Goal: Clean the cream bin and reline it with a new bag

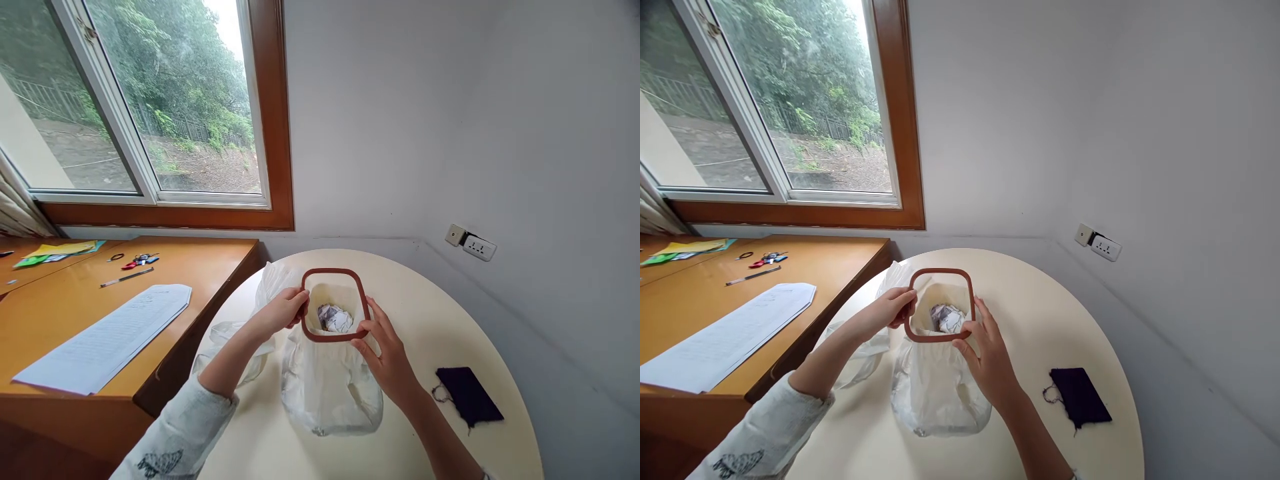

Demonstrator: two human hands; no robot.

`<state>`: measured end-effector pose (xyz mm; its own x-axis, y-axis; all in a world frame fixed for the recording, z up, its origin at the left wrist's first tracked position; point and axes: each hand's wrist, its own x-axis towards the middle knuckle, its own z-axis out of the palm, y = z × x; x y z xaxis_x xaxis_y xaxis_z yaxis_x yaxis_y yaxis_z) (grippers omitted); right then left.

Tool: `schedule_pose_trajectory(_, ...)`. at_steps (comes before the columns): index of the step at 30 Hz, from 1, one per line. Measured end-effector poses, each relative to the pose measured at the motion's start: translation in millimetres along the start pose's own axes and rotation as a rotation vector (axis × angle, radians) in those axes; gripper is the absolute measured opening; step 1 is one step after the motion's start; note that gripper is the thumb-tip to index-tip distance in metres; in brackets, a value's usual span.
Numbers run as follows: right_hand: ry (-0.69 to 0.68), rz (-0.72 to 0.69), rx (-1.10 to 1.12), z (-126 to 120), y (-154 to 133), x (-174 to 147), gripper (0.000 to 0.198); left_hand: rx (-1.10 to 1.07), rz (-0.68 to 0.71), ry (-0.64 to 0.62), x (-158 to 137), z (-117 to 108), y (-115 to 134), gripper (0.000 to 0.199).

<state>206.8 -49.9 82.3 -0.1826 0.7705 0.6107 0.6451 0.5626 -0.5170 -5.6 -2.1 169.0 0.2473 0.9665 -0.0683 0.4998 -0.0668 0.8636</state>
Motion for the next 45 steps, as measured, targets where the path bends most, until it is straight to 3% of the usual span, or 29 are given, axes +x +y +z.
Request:
schedule_pose_trajectory(5,0.048,0.045,-0.057,7.8,-6.1,-3.2,0.014,0.179,0.085,0.185,14.6,6.1,-8.6,0.028)
schedule_pose_trajectory(10,0.078,0.047,-0.081,11.0,-11.4,-1.8,0.013,0.322,0.142,0.22,21.9,11.5,-13.5,0.037)
schedule_pose_trajectory(18,0.063,0.047,-0.06,13.3,-13.9,1.2,0.013,0.457,0.182,0.206,26.9,12.3,-17.9,0.041)
schedule_pose_trajectory(35,0.106,0.006,-0.069,15.2,-15.8,0.5,0.011,0.471,0.149,0.127,31.1,9.0,-20.6,0.043)
schedule_pose_trajectory(45,0.149,0.051,0.021,16.0,-10.0,-3.1,0.012,0.5,0.128,0.069,27.5,8.9,-18.5,0.043)
